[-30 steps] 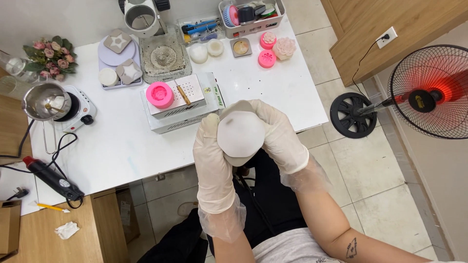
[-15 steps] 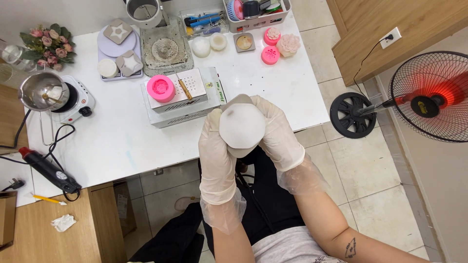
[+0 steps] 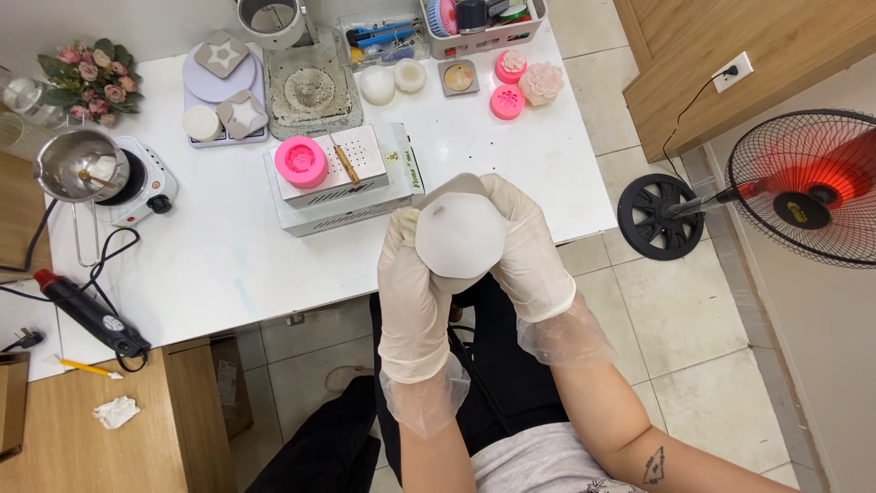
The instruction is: Removing finished plaster or wax shapes from various silicone molds.
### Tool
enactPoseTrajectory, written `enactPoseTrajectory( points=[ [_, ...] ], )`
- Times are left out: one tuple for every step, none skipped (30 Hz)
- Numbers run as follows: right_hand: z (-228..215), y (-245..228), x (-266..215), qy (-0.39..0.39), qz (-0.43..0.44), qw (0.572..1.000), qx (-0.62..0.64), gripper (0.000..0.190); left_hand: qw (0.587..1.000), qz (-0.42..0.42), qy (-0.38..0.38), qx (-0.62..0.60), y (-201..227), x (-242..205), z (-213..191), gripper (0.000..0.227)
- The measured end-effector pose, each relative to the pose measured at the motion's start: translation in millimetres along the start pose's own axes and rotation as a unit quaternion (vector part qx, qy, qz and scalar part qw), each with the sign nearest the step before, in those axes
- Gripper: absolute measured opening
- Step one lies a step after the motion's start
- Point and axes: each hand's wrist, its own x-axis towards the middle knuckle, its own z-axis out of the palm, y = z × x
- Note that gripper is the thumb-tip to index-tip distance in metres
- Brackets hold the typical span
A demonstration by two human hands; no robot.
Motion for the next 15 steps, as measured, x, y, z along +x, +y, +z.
enactPoseTrajectory(
  points=[
    [0.4,-0.7,-0.5,0.000,0.000,1.000,0.000,0.015,1.000,0.000,0.000,0.000,0.8,0.6,3.3,0.010],
    [0.7,-1.5,-1.0,0.005,0.007,1.000,0.001,0.015,1.000,-0.007,0.024,0.004,1.6,1.2,6.6,0.012],
    [1.7,-2.4,-0.9,0.009,0.013,1.000,0.003,0.015,0.999,-0.012,0.046,0.008,3.1,2.4,10.0,0.014],
    [0.3,-0.3,0.5,0.008,0.012,1.000,0.003,0.015,0.999,-0.012,0.046,0.009,3.8,2.7,11.3,0.014],
    [-1.4,2.1,1.6,0.008,0.007,1.000,0.009,0.014,0.998,-0.016,0.056,0.012,4.3,2.8,12.2,0.013],
    [-3.0,4.6,2.7,0.008,0.002,1.000,0.014,0.014,0.998,-0.020,0.065,0.016,4.7,2.8,13.1,0.012],
    [-2.6,4.5,3.0,0.008,0.003,1.000,0.015,0.014,0.998,-0.020,0.066,0.016,4.0,3.1,10.9,0.012],
    [-2.2,4.5,3.3,0.012,0.008,1.000,0.019,0.015,0.998,-0.018,0.056,0.008,3.3,3.4,8.7,0.009],
    [-2.1,4.3,3.8,0.015,0.012,1.000,0.023,0.017,0.999,-0.015,0.045,-0.001,2.3,4.0,6.4,0.007],
    [-3.0,5.2,4.3,0.015,0.012,1.000,0.023,0.017,0.999,-0.015,0.044,-0.001,1.4,4.4,5.0,0.007],
    [-3.6,6.1,4.6,0.016,0.008,1.000,0.020,0.017,0.999,-0.011,0.035,-0.006,0.8,4.6,3.7,0.004],
    [-4.3,7.1,4.9,0.017,0.004,1.000,0.018,0.018,1.000,-0.008,0.025,-0.011,0.1,4.7,2.3,0.002],
    [-4.6,7.1,4.8,0.016,0.004,1.000,0.018,0.018,1.000,-0.008,0.025,-0.011,0.8,4.9,4.3,0.002],
    [-4.9,7.1,4.7,0.014,0.002,1.000,0.016,0.018,1.000,-0.010,0.028,-0.005,1.4,5.0,6.2,0.002],
    [-5.4,7.1,4.3,0.012,0.001,1.000,0.014,0.018,0.999,-0.012,0.031,0.001,1.8,4.9,8.2,0.003]
  ],
)
